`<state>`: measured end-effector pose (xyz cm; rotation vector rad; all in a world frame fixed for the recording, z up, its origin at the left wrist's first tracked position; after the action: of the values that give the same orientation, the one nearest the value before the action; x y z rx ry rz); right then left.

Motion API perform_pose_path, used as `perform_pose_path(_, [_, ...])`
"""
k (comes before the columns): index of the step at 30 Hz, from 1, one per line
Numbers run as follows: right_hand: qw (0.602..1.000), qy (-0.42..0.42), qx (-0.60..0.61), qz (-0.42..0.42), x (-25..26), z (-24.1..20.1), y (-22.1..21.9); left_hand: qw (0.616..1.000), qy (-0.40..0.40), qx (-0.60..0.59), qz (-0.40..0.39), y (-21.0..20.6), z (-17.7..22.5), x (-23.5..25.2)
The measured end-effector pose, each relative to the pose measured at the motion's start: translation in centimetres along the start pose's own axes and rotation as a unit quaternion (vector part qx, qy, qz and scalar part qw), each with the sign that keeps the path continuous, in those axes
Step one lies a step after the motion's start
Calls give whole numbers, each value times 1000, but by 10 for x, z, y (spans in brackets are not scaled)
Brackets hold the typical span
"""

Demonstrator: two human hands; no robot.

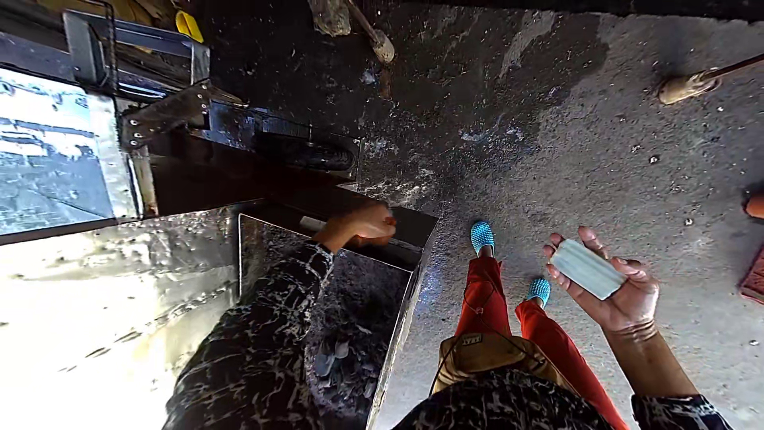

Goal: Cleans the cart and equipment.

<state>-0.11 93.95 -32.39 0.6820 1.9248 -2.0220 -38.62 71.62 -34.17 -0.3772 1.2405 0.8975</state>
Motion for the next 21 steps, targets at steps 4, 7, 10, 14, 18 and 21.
perform_pose_path(4, [1000, 15, -3, -5, -20, 0, 6, 999, -39, 34, 17, -29, 56, 7])
perform_pose_path(7, [1000, 24, -15, 1, -40, -1, 14, 996, -54, 41, 57, -41, 66, 5])
perform_pose_path(10, [999, 36, -24, -14, -70, -1, 30, 993, 4, 60, 100, -46, 64, 2])
perform_pose_path(14, [997, 43, -49, -42, -110, -2, 65, 986, 11, 111, 125, -59, 92, 0])
perform_pose_path(18, [997, 33, -53, -50, -136, 3, 104, 972, -1, 190, 137, -81, 107, -1])
perform_pose_path(21, [998, 22, -31, -45, -142, 16, 127, 955, 37, 244, 162, -97, 130, 3])
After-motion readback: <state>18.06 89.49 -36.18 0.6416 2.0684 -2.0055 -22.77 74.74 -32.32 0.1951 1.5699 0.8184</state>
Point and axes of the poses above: each hand's wrist, its own x-axis towards the middle knuckle, its own y-axis out of the back of the hand, z = x × y, the point moved 1 cm from there along x, towards the middle knuckle, and after that the axes turned 6 degrees about -y, right-handed, at the moved point
